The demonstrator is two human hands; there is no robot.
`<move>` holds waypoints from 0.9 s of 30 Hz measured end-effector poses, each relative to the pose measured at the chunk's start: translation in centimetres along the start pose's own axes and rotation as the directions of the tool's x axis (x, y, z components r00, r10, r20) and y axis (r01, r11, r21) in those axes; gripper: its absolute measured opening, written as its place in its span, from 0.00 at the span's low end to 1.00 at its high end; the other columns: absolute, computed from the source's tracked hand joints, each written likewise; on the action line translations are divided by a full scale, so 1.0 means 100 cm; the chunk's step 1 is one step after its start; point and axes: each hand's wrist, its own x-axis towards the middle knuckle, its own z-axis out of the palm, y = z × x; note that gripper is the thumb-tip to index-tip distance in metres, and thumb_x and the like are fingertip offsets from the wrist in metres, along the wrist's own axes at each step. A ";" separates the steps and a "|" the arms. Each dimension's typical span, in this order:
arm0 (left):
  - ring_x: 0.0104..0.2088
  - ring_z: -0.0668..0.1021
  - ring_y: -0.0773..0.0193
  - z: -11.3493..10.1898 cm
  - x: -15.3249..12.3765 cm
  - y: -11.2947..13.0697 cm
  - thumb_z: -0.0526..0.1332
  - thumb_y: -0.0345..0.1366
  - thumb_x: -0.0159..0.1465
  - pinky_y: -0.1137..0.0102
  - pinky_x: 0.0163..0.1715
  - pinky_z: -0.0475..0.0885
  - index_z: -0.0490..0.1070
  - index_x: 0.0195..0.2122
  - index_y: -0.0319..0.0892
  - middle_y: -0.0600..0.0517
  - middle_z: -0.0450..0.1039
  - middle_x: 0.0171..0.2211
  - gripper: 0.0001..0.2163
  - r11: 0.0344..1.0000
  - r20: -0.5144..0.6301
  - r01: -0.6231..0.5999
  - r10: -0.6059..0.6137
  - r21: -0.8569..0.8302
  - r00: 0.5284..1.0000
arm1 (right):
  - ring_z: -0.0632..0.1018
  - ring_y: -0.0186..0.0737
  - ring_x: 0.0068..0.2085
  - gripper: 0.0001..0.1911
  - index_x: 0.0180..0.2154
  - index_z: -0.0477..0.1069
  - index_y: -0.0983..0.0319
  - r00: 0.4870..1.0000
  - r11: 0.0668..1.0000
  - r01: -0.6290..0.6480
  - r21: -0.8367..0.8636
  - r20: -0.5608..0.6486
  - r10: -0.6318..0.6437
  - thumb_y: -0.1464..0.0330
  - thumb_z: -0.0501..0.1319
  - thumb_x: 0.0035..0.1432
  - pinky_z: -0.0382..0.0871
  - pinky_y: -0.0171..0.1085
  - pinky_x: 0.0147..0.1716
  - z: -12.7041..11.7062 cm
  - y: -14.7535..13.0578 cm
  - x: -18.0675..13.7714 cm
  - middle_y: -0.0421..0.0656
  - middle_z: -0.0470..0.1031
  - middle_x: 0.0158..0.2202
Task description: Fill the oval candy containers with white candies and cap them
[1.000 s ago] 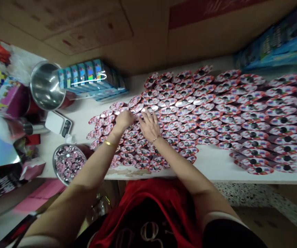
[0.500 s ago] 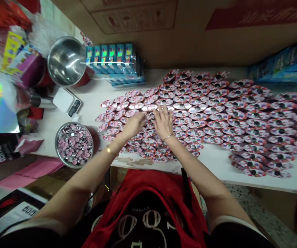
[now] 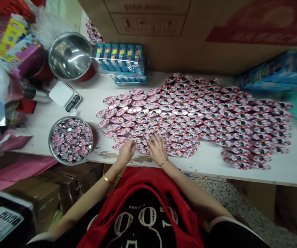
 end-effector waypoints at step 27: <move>0.52 0.67 0.47 -0.007 0.015 0.008 0.64 0.39 0.59 0.55 0.49 0.63 0.67 0.46 0.43 0.42 0.66 0.49 0.15 0.940 -0.011 0.320 -0.321 0.121 0.947 | 0.50 0.51 0.68 0.24 0.56 0.69 0.61 0.939 0.953 0.276 -0.125 0.248 -0.240 0.60 0.64 0.60 0.46 0.57 0.64 0.019 -0.041 0.014 0.49 0.49 0.67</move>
